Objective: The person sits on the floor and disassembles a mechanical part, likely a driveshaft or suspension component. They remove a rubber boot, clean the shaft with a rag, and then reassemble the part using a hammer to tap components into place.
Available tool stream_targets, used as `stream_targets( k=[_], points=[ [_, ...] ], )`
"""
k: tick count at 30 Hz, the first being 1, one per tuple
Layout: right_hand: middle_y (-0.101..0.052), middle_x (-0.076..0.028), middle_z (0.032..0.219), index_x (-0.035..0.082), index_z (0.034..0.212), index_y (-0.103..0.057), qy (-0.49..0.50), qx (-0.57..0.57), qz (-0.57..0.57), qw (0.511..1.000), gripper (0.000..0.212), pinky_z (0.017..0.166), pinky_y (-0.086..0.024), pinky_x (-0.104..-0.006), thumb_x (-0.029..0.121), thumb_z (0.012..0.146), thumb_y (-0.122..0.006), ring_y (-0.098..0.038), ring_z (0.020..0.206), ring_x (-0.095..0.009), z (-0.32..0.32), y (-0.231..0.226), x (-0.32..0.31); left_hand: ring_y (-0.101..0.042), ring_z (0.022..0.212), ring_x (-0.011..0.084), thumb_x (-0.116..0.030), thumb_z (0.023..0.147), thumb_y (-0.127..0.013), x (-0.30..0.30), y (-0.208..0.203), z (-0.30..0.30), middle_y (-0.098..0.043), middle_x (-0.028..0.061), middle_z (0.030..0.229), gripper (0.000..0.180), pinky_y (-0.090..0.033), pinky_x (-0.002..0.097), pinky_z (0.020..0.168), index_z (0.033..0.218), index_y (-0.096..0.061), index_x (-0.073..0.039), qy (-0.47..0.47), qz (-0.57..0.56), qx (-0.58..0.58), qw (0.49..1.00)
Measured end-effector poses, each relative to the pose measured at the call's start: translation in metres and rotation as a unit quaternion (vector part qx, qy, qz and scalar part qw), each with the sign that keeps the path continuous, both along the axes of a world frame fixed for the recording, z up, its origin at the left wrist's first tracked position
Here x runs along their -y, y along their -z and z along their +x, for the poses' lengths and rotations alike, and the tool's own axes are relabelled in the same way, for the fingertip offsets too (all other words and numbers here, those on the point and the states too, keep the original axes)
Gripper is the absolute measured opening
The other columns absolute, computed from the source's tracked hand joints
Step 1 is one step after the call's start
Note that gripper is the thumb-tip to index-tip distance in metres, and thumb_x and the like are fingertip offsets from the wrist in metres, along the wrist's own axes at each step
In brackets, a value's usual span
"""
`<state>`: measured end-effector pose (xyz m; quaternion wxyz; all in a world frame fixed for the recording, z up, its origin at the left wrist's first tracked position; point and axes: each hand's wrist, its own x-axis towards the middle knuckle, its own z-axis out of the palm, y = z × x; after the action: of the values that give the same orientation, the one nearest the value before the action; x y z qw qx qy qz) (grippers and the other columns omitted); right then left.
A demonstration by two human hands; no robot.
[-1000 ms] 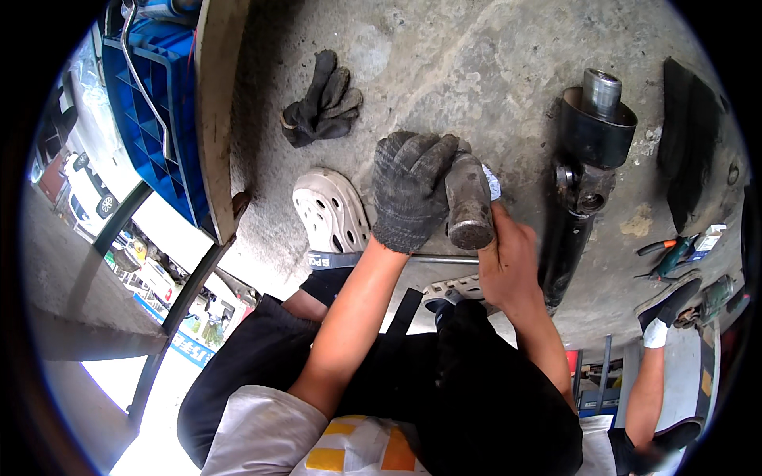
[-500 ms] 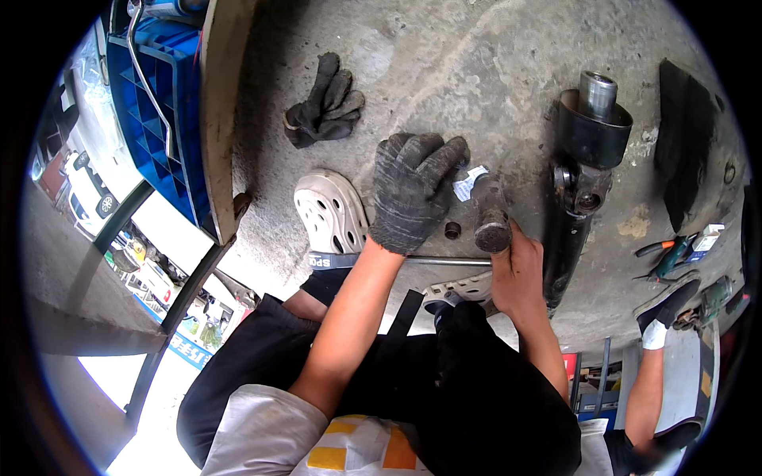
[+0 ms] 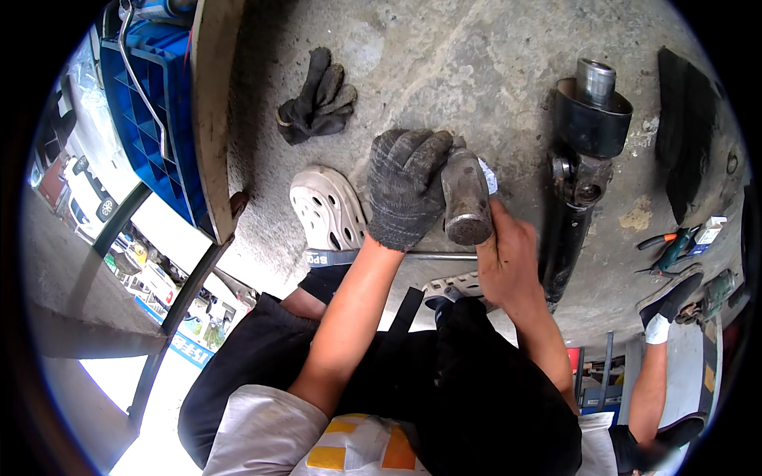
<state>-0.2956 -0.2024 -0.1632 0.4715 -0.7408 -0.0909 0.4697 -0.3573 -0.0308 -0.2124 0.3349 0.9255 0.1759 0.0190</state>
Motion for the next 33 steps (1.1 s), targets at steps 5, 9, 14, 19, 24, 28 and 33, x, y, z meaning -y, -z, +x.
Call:
stream_targets(
  k=[5,9,14,19,24,28,33],
  points=[
    [-0.064,-0.027,0.081,-0.005,0.113,-0.06,-0.009,-0.01,-0.024,1.0,0.029,0.063,-0.046,-0.053,0.022,0.1,-0.06,-0.062,0.076,-0.051,0.001,0.007,-0.004,-0.063,0.091,0.0353,-0.009,0.07,-0.077,0.0,-0.001,0.0,-0.069,0.0122,0.102,0.039,-0.049,0.0464,0.082,0.109,-0.072,-0.008,0.004,0.003,-0.005,1.0],
    [-0.064,-0.027,0.081,-0.005,0.113,-0.06,-0.005,0.01,-0.009,1.0,0.03,0.064,-0.045,-0.0533,0.023,0.101,-0.059,-0.062,0.076,-0.051,-0.001,0.0,0.001,-0.064,0.092,0.0351,-0.012,0.068,-0.077,0.0,0.001,-0.001,-0.069,0.0121,0.103,0.042,-0.049,0.0469,0.082,0.11,-0.072,-0.008,0.003,-0.001,0.003,1.0],
    [-0.063,-0.027,0.079,-0.005,0.111,-0.06,0.0,0.009,-0.01,1.0,0.031,0.063,-0.045,-0.0536,0.025,0.1,-0.061,-0.061,0.076,-0.051,0.0,0.006,-0.003,-0.063,0.091,0.0347,-0.012,0.068,-0.077,0.001,0.0,-0.001,-0.069,0.0114,0.102,0.04,-0.049,0.0468,0.081,0.108,-0.072,-0.007,0.001,0.012,0.001,1.0],
    [-0.062,-0.028,0.078,-0.006,0.109,-0.059,-0.014,-0.03,-0.056,0.998,0.032,0.063,-0.046,-0.0514,0.025,0.101,-0.06,-0.06,0.077,-0.052,-0.001,0.007,-0.003,-0.063,0.091,0.0341,-0.011,0.068,-0.078,0.0,0.001,-0.001,-0.069,0.011,0.101,0.04,-0.049,0.046,0.081,0.107,-0.073,-0.008,0.002,0.0,0.001,1.0],
    [-0.061,-0.03,0.08,-0.007,0.108,-0.058,0.013,-0.054,-0.087,0.995,0.03,0.064,-0.047,-0.0484,0.022,0.102,-0.058,-0.059,0.079,-0.053,-0.019,0.007,0.032,-0.063,0.093,0.0343,-0.01,0.071,-0.08,0.001,0.002,0.002,-0.069,0.0113,0.103,0.04,-0.05,0.0444,0.082,0.11,-0.073,-0.008,0.016,0.011,-0.003,1.0],
    [-0.062,-0.029,0.082,-0.004,0.106,-0.059,0.012,-0.06,-0.086,0.994,0.025,0.065,-0.047,-0.0484,0.021,0.101,-0.058,-0.059,0.081,-0.053,-0.016,0.004,0.039,-0.065,0.093,0.0343,-0.013,0.073,-0.084,0.0,-0.003,0.005,-0.071,0.0117,0.102,0.044,-0.052,0.0433,0.083,0.115,-0.073,-0.007,0.008,0.009,-0.017,1.0],
    [-0.063,-0.028,0.084,-0.002,0.107,-0.059,0.005,-0.074,-0.065,0.995,0.026,0.067,-0.047,-0.0506,0.023,0.102,-0.058,-0.059,0.082,-0.053,-0.009,-0.001,0.023,-0.064,0.098,0.0332,-0.013,0.073,-0.085,0.003,0.002,-0.001,-0.069,0.0134,0.107,0.051,-0.052,0.0427,0.085,0.121,-0.07,-0.008,-0.011,-0.01,0.003,1.0]
  ],
)
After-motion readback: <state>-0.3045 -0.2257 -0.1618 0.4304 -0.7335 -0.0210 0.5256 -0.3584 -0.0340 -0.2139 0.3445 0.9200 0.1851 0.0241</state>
